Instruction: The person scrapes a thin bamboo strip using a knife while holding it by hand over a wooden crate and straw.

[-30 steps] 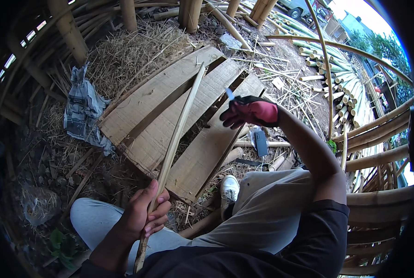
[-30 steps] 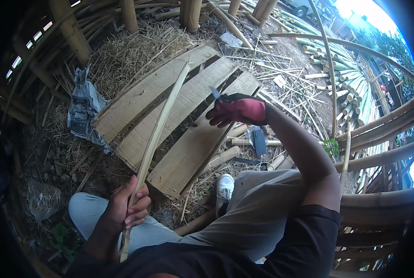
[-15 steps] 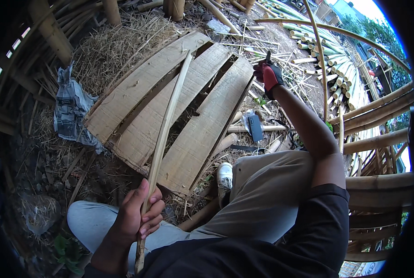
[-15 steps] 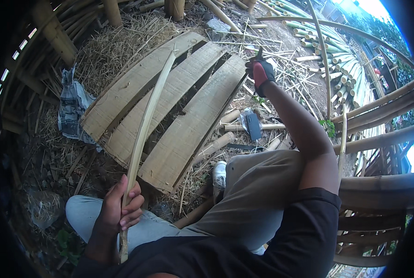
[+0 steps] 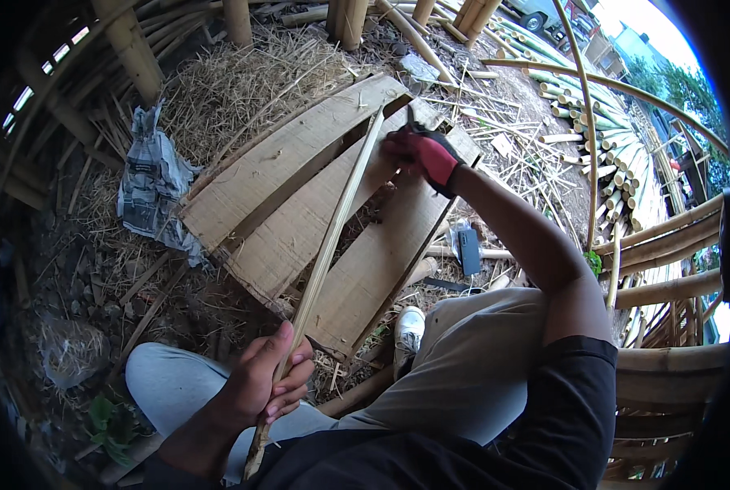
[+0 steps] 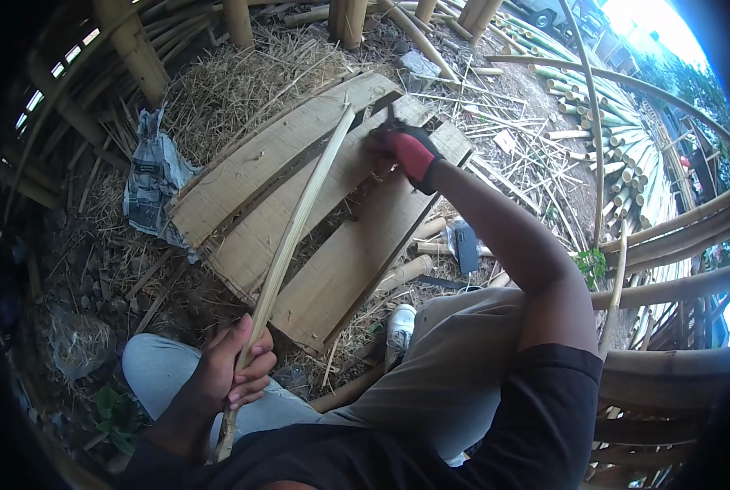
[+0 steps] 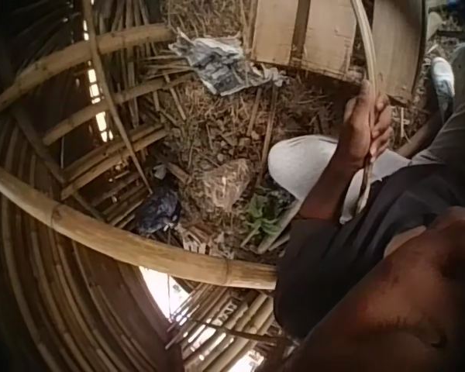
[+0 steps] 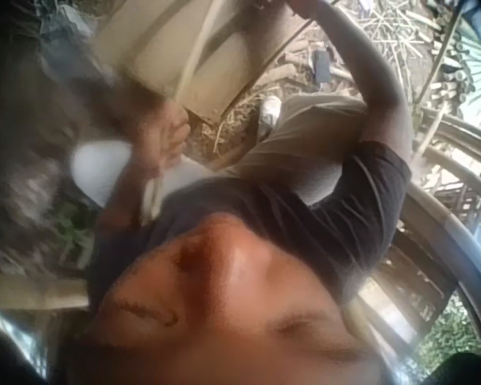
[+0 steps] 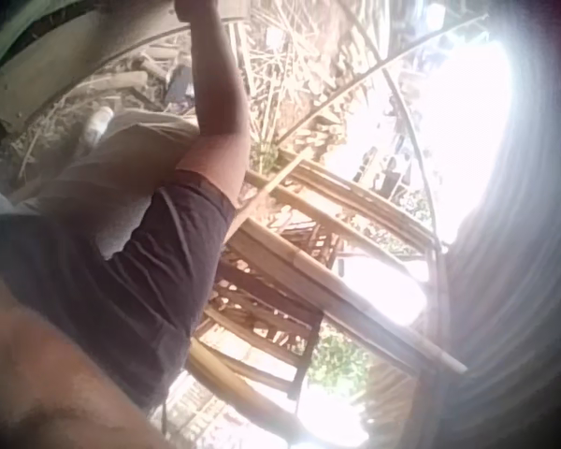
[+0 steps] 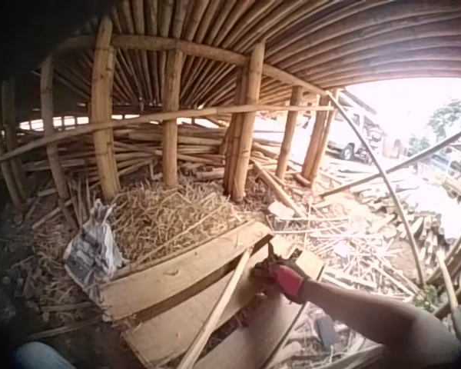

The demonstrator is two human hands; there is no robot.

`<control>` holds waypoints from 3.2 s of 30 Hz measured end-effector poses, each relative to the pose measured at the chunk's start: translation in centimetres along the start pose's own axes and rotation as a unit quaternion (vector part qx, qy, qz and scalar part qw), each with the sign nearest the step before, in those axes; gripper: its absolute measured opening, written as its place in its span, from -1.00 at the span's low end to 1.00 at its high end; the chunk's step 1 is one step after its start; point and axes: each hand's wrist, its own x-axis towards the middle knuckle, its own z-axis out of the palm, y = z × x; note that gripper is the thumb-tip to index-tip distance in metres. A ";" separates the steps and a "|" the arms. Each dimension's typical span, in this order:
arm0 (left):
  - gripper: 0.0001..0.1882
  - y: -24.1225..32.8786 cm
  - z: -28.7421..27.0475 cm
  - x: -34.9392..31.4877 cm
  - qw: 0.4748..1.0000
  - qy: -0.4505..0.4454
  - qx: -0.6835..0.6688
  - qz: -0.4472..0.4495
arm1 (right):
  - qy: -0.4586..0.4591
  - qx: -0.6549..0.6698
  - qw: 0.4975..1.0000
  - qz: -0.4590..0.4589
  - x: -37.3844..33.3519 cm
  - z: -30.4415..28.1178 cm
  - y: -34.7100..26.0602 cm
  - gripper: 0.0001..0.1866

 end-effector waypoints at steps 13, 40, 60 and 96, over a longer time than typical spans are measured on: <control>-0.47 2.9 -0.5 -0.3 0.995 -0.073 -0.059 0.014 | -0.327 0.333 0.884 0.029 0.2 16.0 -3.8 -0.73; -0.48 -0.5 2.6 4.6 0.999 0.014 0.018 -0.034 | 0.242 -0.182 0.953 0.021 4.8 -19.2 -1.5 -0.72; -0.51 -5.8 8.8 7.6 0.992 0.101 0.070 -0.024 | 0.154 -0.036 0.987 0.020 -0.9 -18.4 -2.0 -0.80; -0.53 -8.5 8.7 8.5 0.986 0.123 0.116 0.001 | 0.001 -0.558 0.720 -0.411 -17.9 3.5 1.8 -0.93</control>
